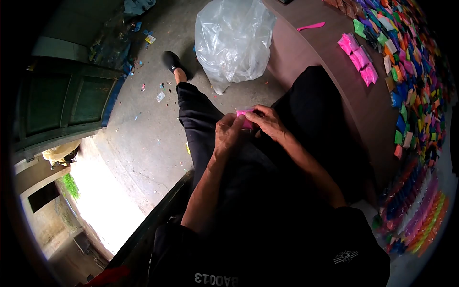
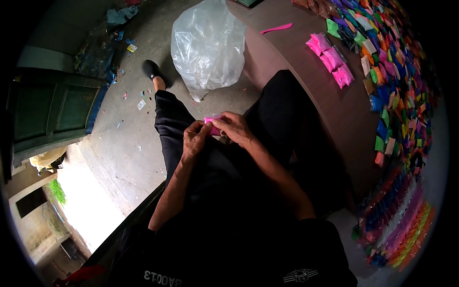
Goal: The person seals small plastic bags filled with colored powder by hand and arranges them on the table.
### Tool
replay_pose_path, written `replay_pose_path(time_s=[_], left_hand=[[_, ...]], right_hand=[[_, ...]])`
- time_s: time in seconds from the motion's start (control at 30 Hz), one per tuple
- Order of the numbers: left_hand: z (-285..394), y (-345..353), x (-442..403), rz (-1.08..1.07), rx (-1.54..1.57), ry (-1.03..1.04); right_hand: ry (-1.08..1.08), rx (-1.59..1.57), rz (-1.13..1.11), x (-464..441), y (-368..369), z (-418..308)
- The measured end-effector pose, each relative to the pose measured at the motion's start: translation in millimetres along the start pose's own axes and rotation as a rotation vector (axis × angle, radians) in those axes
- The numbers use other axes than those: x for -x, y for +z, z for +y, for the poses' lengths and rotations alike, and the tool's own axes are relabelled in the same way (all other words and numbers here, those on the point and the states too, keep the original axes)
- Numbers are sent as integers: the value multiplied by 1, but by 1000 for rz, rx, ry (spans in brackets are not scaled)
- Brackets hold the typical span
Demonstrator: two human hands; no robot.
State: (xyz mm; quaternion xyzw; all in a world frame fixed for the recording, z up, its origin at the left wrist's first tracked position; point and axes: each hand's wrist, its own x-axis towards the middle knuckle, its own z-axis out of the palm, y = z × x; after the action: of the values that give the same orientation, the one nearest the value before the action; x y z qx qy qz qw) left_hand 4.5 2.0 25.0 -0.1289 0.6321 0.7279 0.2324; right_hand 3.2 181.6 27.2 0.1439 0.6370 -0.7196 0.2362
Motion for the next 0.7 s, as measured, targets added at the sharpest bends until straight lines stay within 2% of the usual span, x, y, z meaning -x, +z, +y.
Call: replay_pose_path(time_s=[0.23,0.4,0.57,0.7], left_hand=[[13,8,6,48,84,-63],[-3,0,-1,25,78,44],[9,7,5,77,-5,42],[15,14,11,49,-9,57]], right_hand=[[-44,-28,-15,-5,-2,13],[-65,-18,-54,-4,-1,12],[-121,-122,-3,-6,-2,15],[-176,-31,93,0,0,16]])
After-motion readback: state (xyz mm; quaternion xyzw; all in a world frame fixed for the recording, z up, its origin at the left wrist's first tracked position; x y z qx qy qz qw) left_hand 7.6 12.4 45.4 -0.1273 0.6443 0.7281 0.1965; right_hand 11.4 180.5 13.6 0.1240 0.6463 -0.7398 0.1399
